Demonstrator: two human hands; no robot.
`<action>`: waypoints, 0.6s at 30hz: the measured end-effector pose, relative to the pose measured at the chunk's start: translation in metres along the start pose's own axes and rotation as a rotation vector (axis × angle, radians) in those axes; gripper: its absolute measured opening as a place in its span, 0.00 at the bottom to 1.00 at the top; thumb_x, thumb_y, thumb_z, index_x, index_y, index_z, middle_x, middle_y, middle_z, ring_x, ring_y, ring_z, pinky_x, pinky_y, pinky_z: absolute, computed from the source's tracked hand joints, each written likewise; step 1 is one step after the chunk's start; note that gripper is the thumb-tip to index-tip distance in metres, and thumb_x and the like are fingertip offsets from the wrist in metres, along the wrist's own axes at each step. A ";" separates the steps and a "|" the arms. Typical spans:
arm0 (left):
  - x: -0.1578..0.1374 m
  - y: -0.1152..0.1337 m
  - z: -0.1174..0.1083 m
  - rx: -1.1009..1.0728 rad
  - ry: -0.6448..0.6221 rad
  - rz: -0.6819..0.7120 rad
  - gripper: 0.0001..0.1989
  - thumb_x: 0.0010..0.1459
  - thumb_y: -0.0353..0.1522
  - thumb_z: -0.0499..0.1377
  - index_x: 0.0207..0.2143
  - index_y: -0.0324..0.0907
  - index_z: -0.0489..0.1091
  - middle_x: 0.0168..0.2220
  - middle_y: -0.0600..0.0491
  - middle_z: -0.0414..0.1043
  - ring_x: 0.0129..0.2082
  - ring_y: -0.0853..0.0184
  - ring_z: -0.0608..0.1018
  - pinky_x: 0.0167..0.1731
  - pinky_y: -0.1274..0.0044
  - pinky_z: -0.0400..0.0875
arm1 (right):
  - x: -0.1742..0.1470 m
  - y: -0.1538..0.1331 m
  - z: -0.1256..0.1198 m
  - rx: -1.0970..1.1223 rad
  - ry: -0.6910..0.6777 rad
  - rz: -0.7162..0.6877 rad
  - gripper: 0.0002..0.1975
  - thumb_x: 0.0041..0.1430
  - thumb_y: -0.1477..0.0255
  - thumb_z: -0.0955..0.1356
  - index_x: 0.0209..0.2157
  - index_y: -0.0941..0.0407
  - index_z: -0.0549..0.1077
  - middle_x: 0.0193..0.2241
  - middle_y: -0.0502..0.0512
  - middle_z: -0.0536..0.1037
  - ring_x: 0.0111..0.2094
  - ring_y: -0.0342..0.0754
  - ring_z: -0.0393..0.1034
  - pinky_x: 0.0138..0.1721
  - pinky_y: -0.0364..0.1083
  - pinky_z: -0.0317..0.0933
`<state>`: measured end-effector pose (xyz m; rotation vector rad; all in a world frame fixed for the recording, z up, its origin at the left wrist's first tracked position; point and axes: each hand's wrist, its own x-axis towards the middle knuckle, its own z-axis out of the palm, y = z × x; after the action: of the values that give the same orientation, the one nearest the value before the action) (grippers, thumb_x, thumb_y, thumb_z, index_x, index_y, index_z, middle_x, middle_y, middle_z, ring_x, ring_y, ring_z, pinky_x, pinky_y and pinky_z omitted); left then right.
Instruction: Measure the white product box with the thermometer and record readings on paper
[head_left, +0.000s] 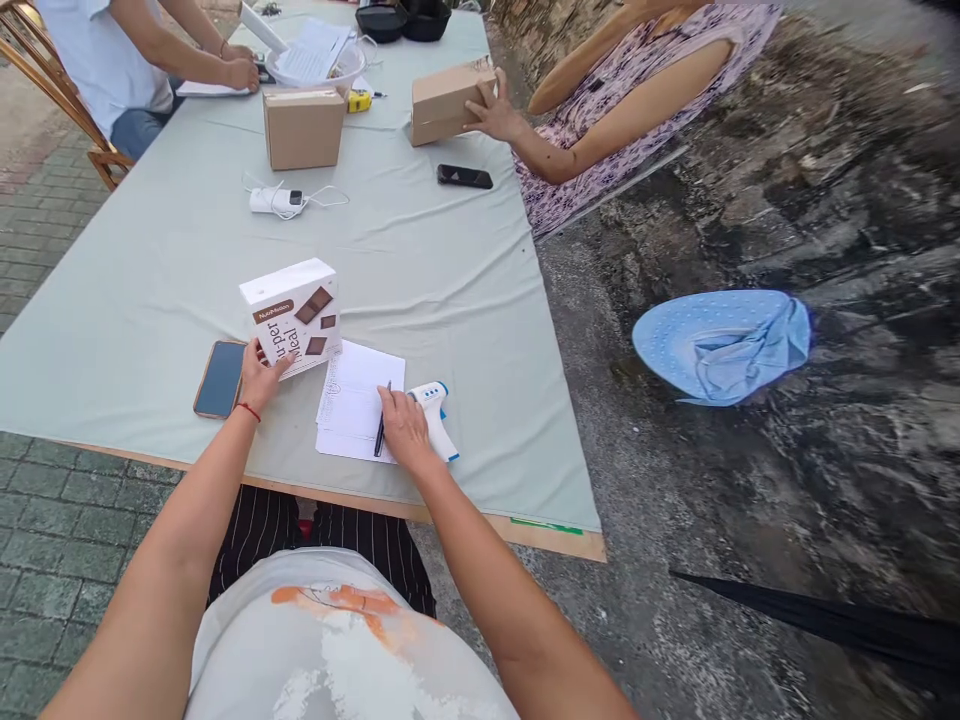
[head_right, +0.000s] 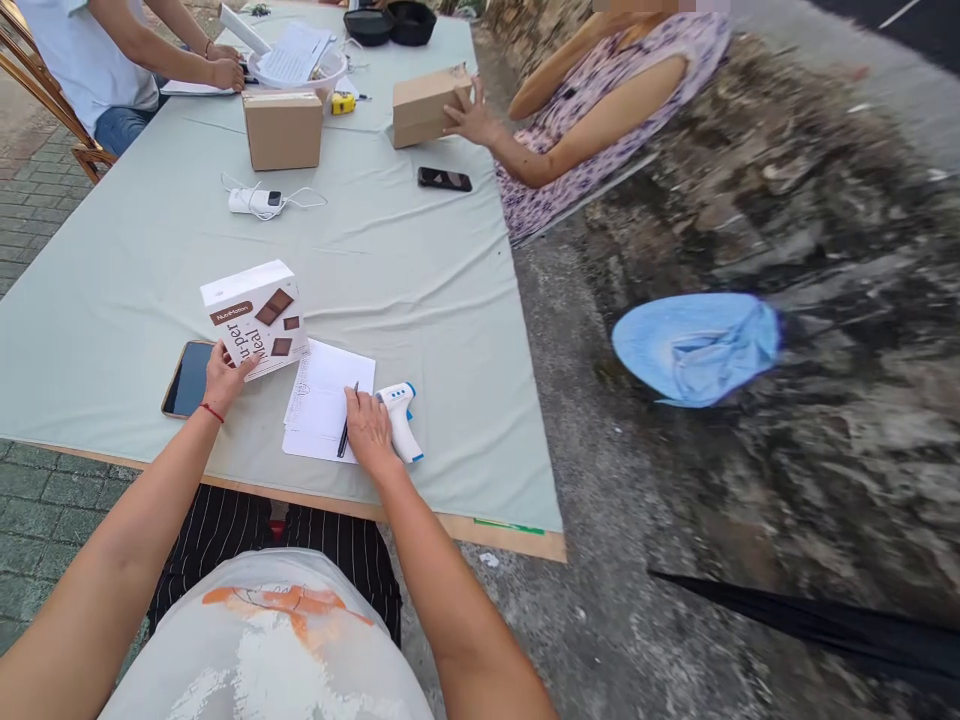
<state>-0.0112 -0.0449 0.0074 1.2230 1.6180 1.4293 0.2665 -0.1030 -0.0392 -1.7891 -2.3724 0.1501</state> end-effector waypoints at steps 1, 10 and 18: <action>-0.004 0.005 -0.002 -0.009 -0.012 -0.031 0.30 0.43 0.43 0.71 0.46 0.42 0.68 0.48 0.44 0.73 0.46 0.57 0.76 0.44 0.66 0.74 | 0.003 -0.002 -0.001 -0.020 -0.018 0.000 0.25 0.64 0.81 0.55 0.62 0.60 0.63 0.46 0.68 0.72 0.43 0.56 0.62 0.43 0.51 0.56; -0.045 0.016 -0.019 0.059 -0.040 0.008 0.26 0.55 0.51 0.61 0.46 0.41 0.69 0.47 0.43 0.76 0.47 0.55 0.77 0.48 0.63 0.72 | 0.016 -0.009 -0.012 -0.046 -0.108 0.005 0.26 0.63 0.83 0.56 0.60 0.56 0.66 0.43 0.64 0.71 0.41 0.53 0.63 0.42 0.50 0.54; -0.055 -0.012 -0.014 0.243 -0.027 0.134 0.28 0.61 0.53 0.53 0.53 0.42 0.67 0.48 0.43 0.73 0.50 0.55 0.74 0.51 0.63 0.67 | -0.020 0.030 -0.019 0.071 0.215 0.382 0.29 0.57 0.65 0.68 0.59 0.58 0.65 0.52 0.69 0.67 0.51 0.61 0.62 0.47 0.55 0.59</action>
<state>-0.0078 -0.1005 -0.0076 1.5071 1.7586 1.3172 0.3039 -0.1141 -0.0272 -2.0874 -1.8420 0.0823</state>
